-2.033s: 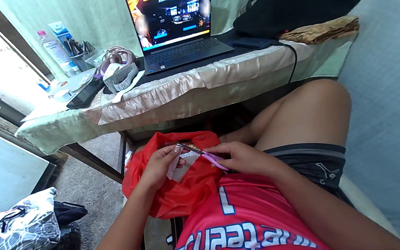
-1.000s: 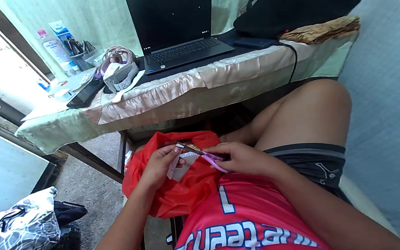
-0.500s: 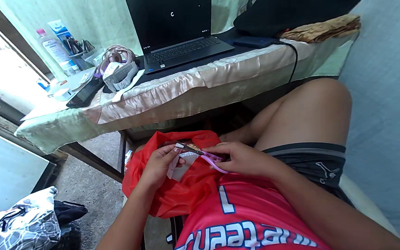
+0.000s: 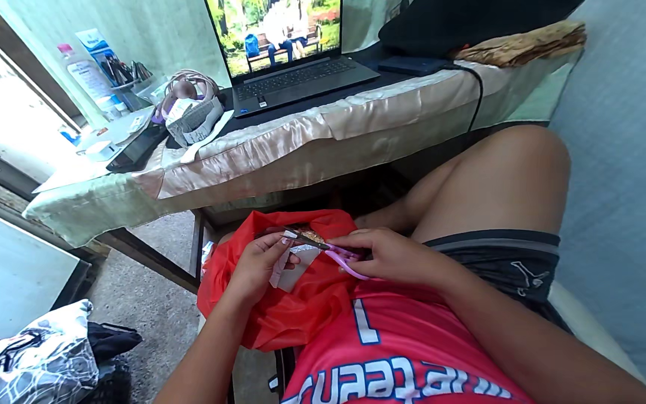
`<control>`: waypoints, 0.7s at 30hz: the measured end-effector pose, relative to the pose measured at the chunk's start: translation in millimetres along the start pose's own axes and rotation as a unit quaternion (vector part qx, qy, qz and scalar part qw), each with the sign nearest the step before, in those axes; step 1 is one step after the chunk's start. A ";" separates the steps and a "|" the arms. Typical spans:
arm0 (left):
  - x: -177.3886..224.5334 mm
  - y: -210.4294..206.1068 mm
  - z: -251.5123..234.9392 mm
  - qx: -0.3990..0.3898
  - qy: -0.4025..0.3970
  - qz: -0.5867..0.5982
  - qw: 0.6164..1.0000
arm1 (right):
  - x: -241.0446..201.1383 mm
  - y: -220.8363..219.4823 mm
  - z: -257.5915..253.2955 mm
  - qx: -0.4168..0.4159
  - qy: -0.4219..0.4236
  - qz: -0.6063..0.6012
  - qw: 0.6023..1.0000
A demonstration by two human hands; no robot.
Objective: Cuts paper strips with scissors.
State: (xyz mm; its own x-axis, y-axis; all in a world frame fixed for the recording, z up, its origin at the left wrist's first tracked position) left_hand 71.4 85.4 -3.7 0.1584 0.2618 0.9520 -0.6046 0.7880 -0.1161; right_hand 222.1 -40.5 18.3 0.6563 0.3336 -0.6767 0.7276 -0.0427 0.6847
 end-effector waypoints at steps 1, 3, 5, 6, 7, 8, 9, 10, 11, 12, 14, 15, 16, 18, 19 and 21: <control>-0.3 0.2 -0.1 0.002 0.001 -0.001 1.000 | -0.3 0.5 -0.1 -0.001 -0.002 0.005 1.000; -0.4 -0.3 0.1 0.002 0.003 -0.006 1.000 | 0.6 0.9 0.1 -0.003 -0.011 0.008 1.000; -0.3 -0.7 0.0 0.001 0.004 -0.006 1.000 | 2.5 1.6 0.6 0.002 -0.017 0.010 1.000; -0.3 -0.9 -0.1 0.001 0.004 -0.005 1.000 | 3.3 1.9 0.9 0.004 -0.018 0.009 1.000; -0.4 -1.1 0.0 0.000 0.005 -0.005 1.000 | 4.0 1.9 1.0 0.005 -0.017 0.006 1.000; -0.2 -1.0 0.0 0.000 0.004 -0.006 1.000 | 4.3 1.9 1.0 0.006 -0.015 0.000 1.000; 0.0 -0.9 -0.2 0.000 0.003 -0.007 1.000 | 4.0 1.4 0.9 0.005 -0.014 -0.007 1.000; -0.1 -0.5 -0.4 0.001 0.002 -0.007 1.000 | 3.2 0.2 0.7 0.001 -0.011 -0.011 1.000; -0.5 0.3 -0.6 0.004 0.001 -0.005 1.000 | 2.4 -1.1 0.5 -0.003 -0.008 -0.011 1.000; -0.8 1.1 -0.7 0.006 0.000 -0.002 1.000 | 1.9 -2.1 0.1 -0.004 -0.007 -0.007 1.000; -0.7 2.1 -0.6 0.011 -0.001 -0.001 1.000 | 0.5 -2.3 -0.4 -0.007 -0.007 0.006 1.000; -0.8 2.3 -0.5 0.011 0.000 -0.002 1.000 | -0.2 -2.0 -0.5 -0.008 -0.008 0.011 1.000; -0.8 2.1 -0.5 0.010 0.001 -0.005 1.000 | -0.3 -1.7 -0.5 -0.009 -0.009 0.016 1.000; -0.6 0.9 -0.5 0.008 0.005 -0.012 1.000 | 0.3 0.2 -0.2 -0.004 -0.011 0.019 1.000; -0.4 0.3 -0.6 0.007 0.005 -0.012 1.000 | 1.2 1.3 0.0 0.001 -0.012 0.017 1.000; -0.3 0.2 -0.2 0.007 0.006 -0.010 1.000 | 3.0 1.5 0.3 0.001 -0.022 0.003 1.000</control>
Point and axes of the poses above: each hand's wrist, its own z-axis away from the middle knuckle, its own y-axis out of the back of the hand, x = y × z, the point moved 10 cm from there along -z, towards the middle knuckle, and after that the axes turned 14 degrees about y, right-handed, at the moved point
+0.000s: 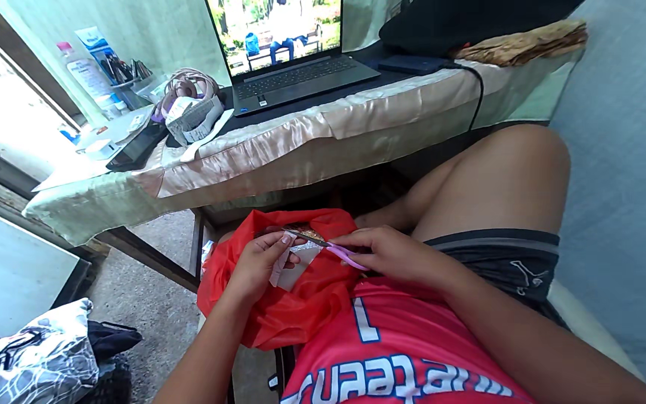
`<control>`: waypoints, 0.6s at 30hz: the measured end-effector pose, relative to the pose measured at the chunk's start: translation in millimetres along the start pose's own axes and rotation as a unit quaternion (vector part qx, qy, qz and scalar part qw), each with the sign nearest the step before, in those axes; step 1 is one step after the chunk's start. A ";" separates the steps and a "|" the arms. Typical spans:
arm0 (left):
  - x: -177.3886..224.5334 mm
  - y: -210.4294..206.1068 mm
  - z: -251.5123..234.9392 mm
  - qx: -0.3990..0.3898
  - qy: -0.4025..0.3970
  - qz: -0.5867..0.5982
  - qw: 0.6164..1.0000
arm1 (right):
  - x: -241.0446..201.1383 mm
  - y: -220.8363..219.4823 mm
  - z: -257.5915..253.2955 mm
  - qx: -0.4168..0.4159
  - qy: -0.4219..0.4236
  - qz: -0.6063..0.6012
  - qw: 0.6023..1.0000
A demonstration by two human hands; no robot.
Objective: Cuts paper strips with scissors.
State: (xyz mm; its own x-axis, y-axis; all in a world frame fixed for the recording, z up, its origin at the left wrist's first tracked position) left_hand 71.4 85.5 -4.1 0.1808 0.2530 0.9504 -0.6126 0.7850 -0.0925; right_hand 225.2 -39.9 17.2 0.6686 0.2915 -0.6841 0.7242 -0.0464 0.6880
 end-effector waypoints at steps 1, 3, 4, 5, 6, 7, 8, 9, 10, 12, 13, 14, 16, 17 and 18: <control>0.1 0.0 0.0 -0.001 -0.001 0.001 1.000 | -0.1 -0.4 -0.1 -0.003 0.000 -0.006 1.000; 0.3 0.1 -0.5 -0.003 -0.006 0.004 1.000 | -2.2 -1.6 -0.4 -0.012 0.006 -0.010 1.000; 0.2 0.5 -0.8 -0.003 -0.007 0.007 1.000 | -3.1 -2.1 -0.4 -0.015 0.009 -0.009 1.000; -0.2 1.1 -0.9 -0.002 -0.008 0.009 1.000 | -3.8 -2.4 -0.6 -0.016 0.012 -0.007 1.000; -0.5 1.3 -1.0 -0.002 -0.008 0.011 1.000 | -4.4 -2.3 -0.8 -0.015 0.015 -0.003 1.000; -0.7 1.5 -0.9 -0.001 -0.008 0.011 1.000 | -4.8 -2.0 -0.8 -0.012 0.018 0.001 1.000; -0.5 1.5 -0.7 0.000 -0.008 0.009 1.000 | -4.7 -1.8 -0.8 -0.009 0.018 0.006 1.000; -0.2 1.5 -0.5 0.001 -0.007 0.006 1.000 | -4.4 -1.5 -0.9 -0.006 0.017 0.011 1.000; 0.1 1.3 -0.3 0.002 -0.005 0.003 1.000 | -3.7 -1.6 -0.9 -0.004 0.013 0.015 1.000; 0.4 0.7 -0.1 0.003 -0.002 0.001 1.000 | -2.7 -1.1 -1.1 0.001 0.010 0.021 1.000; 0.5 0.5 0.0 0.003 -0.001 0.002 1.000 | -2.8 -0.6 -1.3 0.004 0.010 0.022 1.000; 0.6 0.3 0.1 0.002 0.000 0.002 1.000 | -2.7 -0.2 -1.3 0.006 0.009 0.021 1.000; 0.7 0.0 -0.4 -0.002 -0.001 0.003 1.000 | -2.4 -0.3 -1.0 0.008 0.014 0.011 1.000; 0.9 0.0 -0.6 -0.004 -0.004 0.004 1.000 | -2.7 -1.0 -0.9 0.006 0.017 0.005 1.000; 0.6 0.5 -0.8 -0.004 -0.006 0.006 1.000 | -3.2 -1.9 -0.8 0.002 0.020 0.003 1.000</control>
Point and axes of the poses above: each hand's wrist, its own z-axis away from the middle knuckle, its own y-axis out of the back of the hand, x = y × z, the point moved 10 cm from there along -z, towards the middle knuckle, and after that the axes turned 14 degrees about y, right-handed, at the moved point
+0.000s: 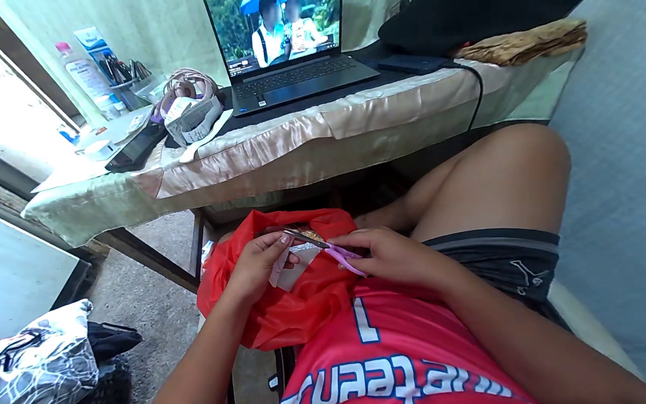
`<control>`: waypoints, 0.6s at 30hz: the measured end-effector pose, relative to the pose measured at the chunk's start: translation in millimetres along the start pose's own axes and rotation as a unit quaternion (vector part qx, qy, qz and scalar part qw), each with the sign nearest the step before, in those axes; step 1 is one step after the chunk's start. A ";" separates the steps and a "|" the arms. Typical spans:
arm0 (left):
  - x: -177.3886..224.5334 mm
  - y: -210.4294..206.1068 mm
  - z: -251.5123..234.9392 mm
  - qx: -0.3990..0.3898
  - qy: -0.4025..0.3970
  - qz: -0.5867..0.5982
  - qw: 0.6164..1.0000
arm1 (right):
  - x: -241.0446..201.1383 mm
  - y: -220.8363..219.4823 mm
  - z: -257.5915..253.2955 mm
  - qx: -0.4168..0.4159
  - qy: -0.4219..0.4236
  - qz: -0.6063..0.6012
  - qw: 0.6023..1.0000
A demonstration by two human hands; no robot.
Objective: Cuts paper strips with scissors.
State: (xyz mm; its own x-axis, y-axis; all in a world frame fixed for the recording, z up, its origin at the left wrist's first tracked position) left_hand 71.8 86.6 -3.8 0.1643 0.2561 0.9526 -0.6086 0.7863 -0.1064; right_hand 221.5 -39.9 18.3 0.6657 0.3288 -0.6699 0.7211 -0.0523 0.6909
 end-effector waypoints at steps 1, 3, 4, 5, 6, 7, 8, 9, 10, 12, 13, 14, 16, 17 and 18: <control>-0.8 0.7 0.0 0.001 -0.001 0.003 1.000 | -0.8 -0.7 0.1 -0.002 0.004 0.004 1.000; -1.8 1.5 -0.4 0.001 -0.003 0.004 1.000 | -2.2 -0.2 0.1 -0.002 0.010 0.021 1.000; -1.1 1.6 -0.8 0.004 -0.003 0.003 1.000 | -2.8 1.0 -0.4 0.000 0.012 0.029 1.000; -0.8 1.3 -0.7 0.006 0.000 0.001 1.000 | -3.5 1.6 -0.6 0.001 0.013 0.036 0.999; -0.8 0.9 -0.2 0.007 0.001 -0.001 1.000 | -3.3 1.5 -0.4 0.000 0.011 0.039 0.999; -0.7 0.6 0.3 0.006 0.001 -0.005 1.000 | -2.8 1.2 -0.4 0.001 0.008 0.039 0.999; -0.7 0.3 0.6 0.005 0.001 -0.008 1.000 | -2.2 1.3 -0.4 0.004 0.008 0.037 0.999; -0.8 -0.1 0.7 0.002 0.000 -0.008 1.000 | -1.7 1.5 -0.5 0.007 0.006 0.032 0.999; -1.1 -0.5 0.5 -0.001 0.000 -0.007 1.000 | -0.9 1.7 -0.1 0.006 0.002 0.027 1.000; -0.8 -1.1 0.6 -0.002 0.000 -0.005 1.000 | 0.3 1.8 0.4 0.004 -0.005 0.019 1.000; -1.0 -0.9 0.6 -0.002 0.001 -0.003 1.000 | 0.2 1.2 0.7 0.001 -0.005 0.015 1.000; -1.6 -0.4 0.3 0.000 0.002 -0.002 1.000 | 0.0 0.6 0.9 -0.001 -0.004 0.013 1.000; -2.4 0.4 0.4 0.003 0.004 0.003 1.000 | -1.5 0.8 0.5 0.000 0.007 0.020 1.000; -2.4 0.6 0.7 0.005 0.004 0.003 1.000 | -2.5 1.3 0.3 0.001 0.011 0.025 1.000; -2.4 0.6 1.0 0.006 0.005 0.003 1.000 | -3.2 1.6 0.1 0.001 0.014 0.031 0.999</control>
Point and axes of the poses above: each hand's wrist, its own z-axis away from the middle knuckle, its own y-axis out of the back of the hand, x = y × z, the point moved 10 cm from there along -z, towards the middle knuckle, and after that the axes turned 14 degrees about y, right-handed, at the moved point
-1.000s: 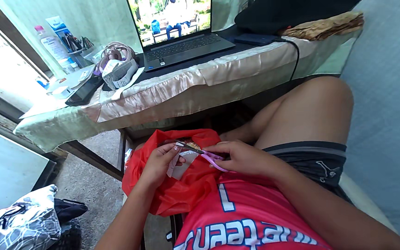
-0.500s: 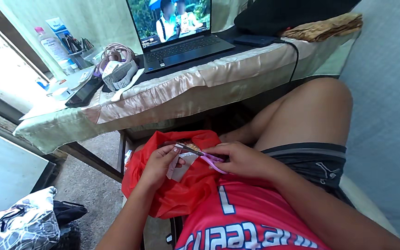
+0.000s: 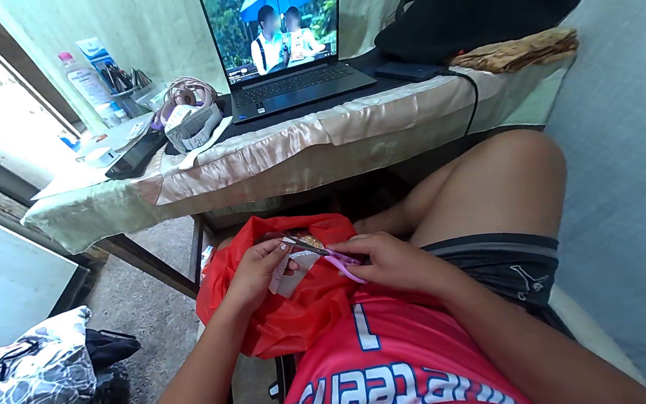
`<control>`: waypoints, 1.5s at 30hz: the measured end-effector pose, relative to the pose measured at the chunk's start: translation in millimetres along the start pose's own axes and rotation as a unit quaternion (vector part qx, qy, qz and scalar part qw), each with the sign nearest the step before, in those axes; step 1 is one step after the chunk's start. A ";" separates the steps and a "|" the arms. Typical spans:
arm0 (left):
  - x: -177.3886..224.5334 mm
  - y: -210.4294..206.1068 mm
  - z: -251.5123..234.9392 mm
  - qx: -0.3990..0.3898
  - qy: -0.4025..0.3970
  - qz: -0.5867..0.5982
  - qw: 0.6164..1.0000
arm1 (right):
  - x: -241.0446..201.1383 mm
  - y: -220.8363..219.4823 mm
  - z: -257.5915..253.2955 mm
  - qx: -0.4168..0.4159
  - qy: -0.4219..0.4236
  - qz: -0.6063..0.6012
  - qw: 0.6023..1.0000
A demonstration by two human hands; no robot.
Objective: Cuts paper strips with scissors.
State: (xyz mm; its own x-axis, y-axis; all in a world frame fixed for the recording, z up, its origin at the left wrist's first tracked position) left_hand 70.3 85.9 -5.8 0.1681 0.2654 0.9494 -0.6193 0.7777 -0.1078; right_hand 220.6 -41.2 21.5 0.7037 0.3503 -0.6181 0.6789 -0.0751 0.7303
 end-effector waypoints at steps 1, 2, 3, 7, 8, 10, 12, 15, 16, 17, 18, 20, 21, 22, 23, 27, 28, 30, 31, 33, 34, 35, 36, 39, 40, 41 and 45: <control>-0.1 0.0 0.2 0.000 0.000 0.000 1.000 | -0.3 0.1 -0.1 -0.002 -0.001 0.006 1.000; -0.1 -0.4 0.3 -0.001 0.000 -0.001 1.000 | 0.1 0.0 -0.1 -0.006 -0.005 0.010 1.000; 0.0 -1.1 0.2 -0.004 0.000 -0.004 1.000 | 0.8 0.1 0.1 -0.008 -0.010 0.013 1.000; 0.2 -2.8 0.0 -0.009 0.004 -0.010 1.000 | 3.8 1.2 0.9 -0.005 -0.026 0.007 1.000; 0.7 -3.2 0.1 -0.009 0.005 -0.009 1.000 | 3.7 1.1 1.1 -0.007 -0.028 0.002 1.000; 1.4 -2.9 0.3 -0.006 0.005 -0.008 1.000 | 2.1 -0.4 1.2 -0.016 -0.026 -0.005 1.000; 0.4 -1.8 -0.2 -0.002 0.005 -0.006 1.000 | -0.1 -1.4 1.1 -0.023 -0.018 0.000 1.000; -0.2 -1.6 -0.6 -0.003 0.003 -0.006 1.000 | 0.3 -0.7 0.7 -0.021 -0.014 0.016 1.000; 0.1 -2.0 -0.6 -0.004 0.003 -0.010 1.000 | 0.5 -0.1 0.9 -0.022 -0.017 0.023 0.999; 0.5 -2.5 -0.3 -0.002 0.003 -0.016 1.000 | 0.4 0.3 1.0 -0.022 -0.020 0.027 0.999; 0.7 -2.8 -0.1 0.000 0.004 -0.019 1.000 | 0.8 0.8 1.1 -0.020 -0.023 0.028 0.999; 0.7 -3.4 -0.2 0.000 0.006 -0.017 1.000 | 2.4 1.7 1.3 -0.011 -0.025 0.023 0.999; 0.7 -3.7 -0.2 -0.002 0.006 -0.017 1.000 | 3.1 1.8 1.3 -0.008 -0.023 0.021 0.999; 0.7 -3.9 -0.4 -0.003 0.006 -0.017 1.000 | 3.4 1.4 1.4 -0.009 -0.022 0.015 1.000; 0.6 -4.0 -0.7 -0.004 0.004 -0.017 1.000 | 3.5 0.6 1.6 -0.013 -0.023 0.009 1.000; -0.1 -2.5 -1.1 0.002 0.001 -0.013 1.000 | 0.7 -1.4 1.6 -0.029 -0.022 0.023 0.999; -0.1 -2.2 -1.1 0.003 0.001 -0.012 1.000 | -0.1 -1.2 1.3 -0.030 -0.020 0.031 0.999; -0.3 -2.4 -1.1 0.000 0.001 -0.013 1.000 | -0.7 -0.7 1.1 -0.030 -0.022 0.044 0.998; -0.3 -2.8 -1.1 -0.003 0.001 -0.017 1.000 | -0.7 -0.3 1.3 -0.029 -0.021 0.049 0.998; -0.5 -3.8 -1.1 -0.005 0.004 -0.019 1.000 | -0.2 0.9 1.4 -0.019 -0.016 0.059 0.998; -0.5 -4.1 -1.1 -0.005 0.006 -0.017 1.000 | -0.2 1.4 1.5 -0.017 -0.017 0.060 0.998; -0.2 -4.1 -0.9 -0.004 0.006 -0.016 1.000 | -0.2 1.7 1.5 -0.016 -0.019 0.057 0.998; 0.1 -4.0 -0.9 -0.004 0.005 -0.016 1.000 | -0.1 1.7 1.7 -0.017 -0.021 0.052 0.998; 1.8 -3.7 -0.4 -0.004 -0.004 -0.016 1.000 | -3.1 1.1 2.1 -0.023 -0.017 0.038 0.999; 1.7 -3.3 -0.3 -0.003 -0.005 -0.012 1.000 | -4.6 0.8 2.0 -0.023 -0.012 0.039 0.999; 1.5 -3.0 -0.2 -0.003 -0.004 -0.010 1.000 | -5.6 0.5 1.9 -0.023 -0.009 0.042 0.999; 0.6 -3.0 0.3 -0.003 0.002 -0.012 1.000 | -5.2 0.9 1.5 -0.026 -0.011 0.064 0.998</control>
State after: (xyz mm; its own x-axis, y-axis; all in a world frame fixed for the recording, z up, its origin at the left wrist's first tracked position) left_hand 72.0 83.6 -4.9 0.1854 0.2494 0.9505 -0.6102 0.7874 -0.0875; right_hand 217.9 -44.5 24.9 0.7884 0.3203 -0.5252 0.5724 -0.0691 0.8171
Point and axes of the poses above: each hand's wrist, its own z-axis away from the middle knuckle, its own y-axis out of the back of the hand, x = y × z, the point moved 10 cm from there along -z, towards the middle knuckle, and after that the axes turned 14 degrees about y, right-handed, at the moved point
